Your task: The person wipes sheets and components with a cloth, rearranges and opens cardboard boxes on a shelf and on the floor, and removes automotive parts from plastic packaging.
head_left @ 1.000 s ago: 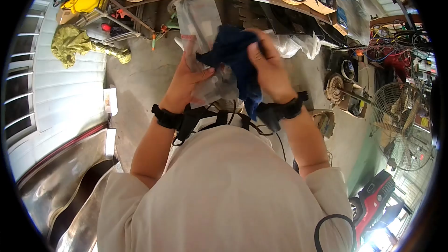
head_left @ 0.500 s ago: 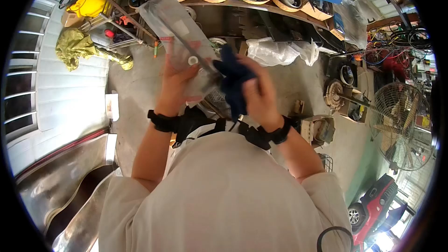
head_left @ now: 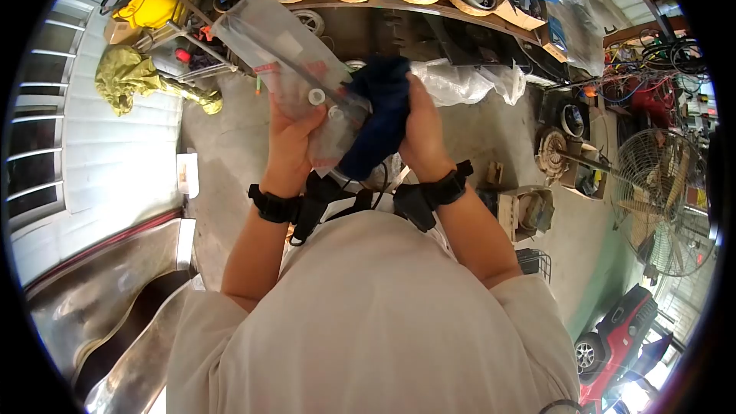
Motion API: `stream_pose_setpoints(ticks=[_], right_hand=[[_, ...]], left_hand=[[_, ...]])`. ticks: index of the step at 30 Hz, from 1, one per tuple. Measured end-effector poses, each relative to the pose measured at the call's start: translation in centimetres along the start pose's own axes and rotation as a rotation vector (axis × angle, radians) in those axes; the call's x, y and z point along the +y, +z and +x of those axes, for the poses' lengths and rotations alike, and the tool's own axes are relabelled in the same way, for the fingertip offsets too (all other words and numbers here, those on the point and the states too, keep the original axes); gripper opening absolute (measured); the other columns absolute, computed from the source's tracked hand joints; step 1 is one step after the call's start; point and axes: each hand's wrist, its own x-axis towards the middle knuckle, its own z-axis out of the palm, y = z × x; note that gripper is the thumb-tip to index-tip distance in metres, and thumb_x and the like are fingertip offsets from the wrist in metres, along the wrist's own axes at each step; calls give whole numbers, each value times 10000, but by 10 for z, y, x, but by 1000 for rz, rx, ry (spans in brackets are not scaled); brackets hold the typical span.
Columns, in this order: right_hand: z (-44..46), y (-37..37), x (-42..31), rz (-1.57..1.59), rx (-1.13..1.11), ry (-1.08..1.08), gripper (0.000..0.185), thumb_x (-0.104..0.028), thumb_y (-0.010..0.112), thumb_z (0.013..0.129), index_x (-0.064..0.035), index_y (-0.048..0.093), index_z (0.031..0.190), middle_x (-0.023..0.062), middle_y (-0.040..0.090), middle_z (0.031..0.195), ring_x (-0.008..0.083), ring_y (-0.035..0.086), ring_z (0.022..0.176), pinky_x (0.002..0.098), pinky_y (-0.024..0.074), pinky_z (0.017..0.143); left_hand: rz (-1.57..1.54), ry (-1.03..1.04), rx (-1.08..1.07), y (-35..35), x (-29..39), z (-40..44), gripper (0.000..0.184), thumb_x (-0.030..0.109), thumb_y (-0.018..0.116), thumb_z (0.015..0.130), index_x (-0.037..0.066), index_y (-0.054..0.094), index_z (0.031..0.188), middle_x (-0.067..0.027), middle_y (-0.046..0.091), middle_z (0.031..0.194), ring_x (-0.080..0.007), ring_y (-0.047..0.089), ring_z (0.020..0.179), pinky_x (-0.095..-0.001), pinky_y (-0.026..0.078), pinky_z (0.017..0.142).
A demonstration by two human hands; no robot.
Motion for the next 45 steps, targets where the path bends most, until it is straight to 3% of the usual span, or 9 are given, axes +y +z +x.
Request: stream_pose_setpoints(ticks=[8, 14, 18, 20, 23, 33, 36, 39, 45], right_hand=[[13, -1, -4, -957, -180, -36, 420, -362, 624, 910, 19, 582, 1082, 82, 656, 873, 188, 610, 698, 298, 489, 646], [32, -45, -33, 126, -81, 41, 370, -341, 493, 991, -70, 539, 1238, 96, 644, 1047, 205, 650, 874, 331, 540, 741], [1, -5, -28, 40, -407, 77, 459, -373, 533, 969, -41, 504, 1285, 90, 625, 1115, 214, 623, 962, 341, 518, 807], [-3, 13, -5, -706, -367, -430, 486, -339, 645, 904, -10, 532, 1243, 85, 636, 1069, 195, 615, 914, 328, 507, 794], [1, 13, -12, -963, -404, -167, 474, -293, 728, 833, 8, 579, 1167, 93, 652, 1002, 173, 612, 874, 313, 499, 777], [16, -12, -29, -215, 103, 13, 293, -171, 729, 837, -14, 647, 1070, 39, 675, 861, 154, 634, 741, 284, 513, 669], [22, -35, -53, 124, -284, 14, 388, -296, 566, 961, -38, 545, 1250, 96, 636, 1120, 169, 628, 940, 318, 510, 796], [2, -17, -55, 159, -338, 222, 485, -376, 487, 990, -41, 466, 1340, 120, 588, 1225, 197, 593, 1054, 336, 493, 866], [7, 8, -16, -475, -334, 96, 466, -185, 745, 841, -8, 544, 1222, 46, 615, 1016, 103, 577, 887, 280, 500, 785]], left_hand=[[208, -43, -34, 3, 6, -4, 868, -190, 485, 818, 168, 105, 1511, -164, 426, 1398, -276, 506, 1222, -432, 477, 992], [174, 9, -124, 5, 31, 1, 912, -182, 493, 796, 140, 52, 1526, -203, 417, 1412, -283, 480, 1250, -412, 440, 1030], [288, 18, -62, 11, 16, 4, 898, -188, 486, 793, 131, 77, 1525, -192, 429, 1403, -273, 468, 1264, -386, 444, 1015], [365, -9, -73, 9, 8, 6, 879, -186, 497, 802, 124, 101, 1521, -161, 436, 1397, -248, 477, 1253, -363, 445, 1004], [464, -69, -142, -2, 6, 1, 839, -176, 522, 823, 113, 141, 1512, -107, 446, 1390, -199, 493, 1229, -327, 442, 996], [277, -120, -202, 8, 17, -3, 843, -205, 494, 812, 117, 144, 1507, -109, 447, 1389, -243, 481, 1257, -354, 451, 996], [131, -73, -210, 8, 21, -3, 885, -199, 492, 800, 124, 88, 1517, -149, 437, 1389, -313, 503, 1233, -432, 447, 1005], [164, -129, -265, 0, 15, -8, 886, -179, 513, 801, 115, 88, 1521, -151, 429, 1396, -295, 498, 1235, -436, 435, 1017], [742, -251, -361, -14, 6, -13, 759, -124, 558, 838, 77, 229, 1491, -96, 435, 1394, -162, 439, 1259, -322, 383, 1036]])
